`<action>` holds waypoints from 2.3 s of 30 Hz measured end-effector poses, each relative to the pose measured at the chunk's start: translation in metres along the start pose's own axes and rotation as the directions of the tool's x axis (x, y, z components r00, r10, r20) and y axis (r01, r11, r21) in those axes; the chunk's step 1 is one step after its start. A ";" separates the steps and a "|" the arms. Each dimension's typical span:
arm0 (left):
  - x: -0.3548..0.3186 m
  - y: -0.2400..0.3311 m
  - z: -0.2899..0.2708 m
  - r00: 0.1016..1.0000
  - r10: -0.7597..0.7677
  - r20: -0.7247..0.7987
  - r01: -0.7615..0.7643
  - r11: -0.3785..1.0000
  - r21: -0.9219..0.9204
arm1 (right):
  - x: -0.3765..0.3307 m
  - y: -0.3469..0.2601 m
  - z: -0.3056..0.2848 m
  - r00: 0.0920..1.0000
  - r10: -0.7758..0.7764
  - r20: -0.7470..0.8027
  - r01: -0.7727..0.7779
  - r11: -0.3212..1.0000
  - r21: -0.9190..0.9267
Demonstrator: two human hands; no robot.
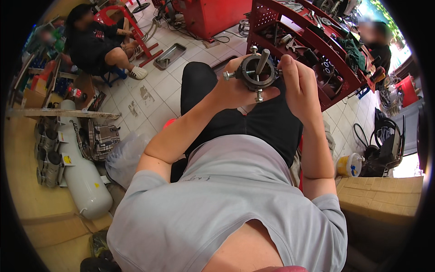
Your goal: The person sits in a workshop and assembles a mechanical component, likely a brake caliper, by hand. They insert a metal rod into a circular housing, attach a bracket, and tighten screws using their fingers. The person repeatedly rotates and adjusts the assembly to check the fit of the parts.
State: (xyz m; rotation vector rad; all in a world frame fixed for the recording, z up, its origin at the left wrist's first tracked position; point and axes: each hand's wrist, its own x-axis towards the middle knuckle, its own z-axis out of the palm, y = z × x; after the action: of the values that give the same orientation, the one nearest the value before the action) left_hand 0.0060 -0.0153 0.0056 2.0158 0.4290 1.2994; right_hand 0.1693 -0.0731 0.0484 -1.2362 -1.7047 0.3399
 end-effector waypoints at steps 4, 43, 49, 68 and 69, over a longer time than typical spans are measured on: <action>-0.003 -0.002 -0.001 0.994 -0.051 0.095 0.063 0.990 -0.127 | 0.003 0.003 0.005 0.959 -0.260 -0.116 0.255 0.965 -0.056; 0.001 0.005 -0.007 0.998 0.061 0.032 -0.063 0.997 0.047 | 0.006 0.009 -0.027 0.962 -0.170 0.214 0.086 0.931 0.355; 0.000 -0.002 -0.007 0.995 0.095 -0.023 -0.093 0.990 0.108 | 0.006 0.004 -0.030 0.967 -0.066 0.246 -0.037 0.919 0.394; 0.002 0.003 -0.012 1.000 -0.009 -0.013 0.010 0.999 0.047 | 0.004 0.004 -0.027 0.971 -0.059 0.230 -0.029 0.932 0.361; 0.002 0.003 -0.013 1.000 0.007 0.002 -0.007 0.997 0.072 | 0.004 0.005 -0.027 0.967 -0.042 0.250 -0.055 0.927 0.371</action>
State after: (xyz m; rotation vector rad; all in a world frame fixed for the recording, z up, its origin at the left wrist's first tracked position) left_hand -0.0049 -0.0115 0.0120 2.0798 0.4745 1.3033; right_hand 0.1944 -0.0757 0.0608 -0.9428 -1.7447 0.8206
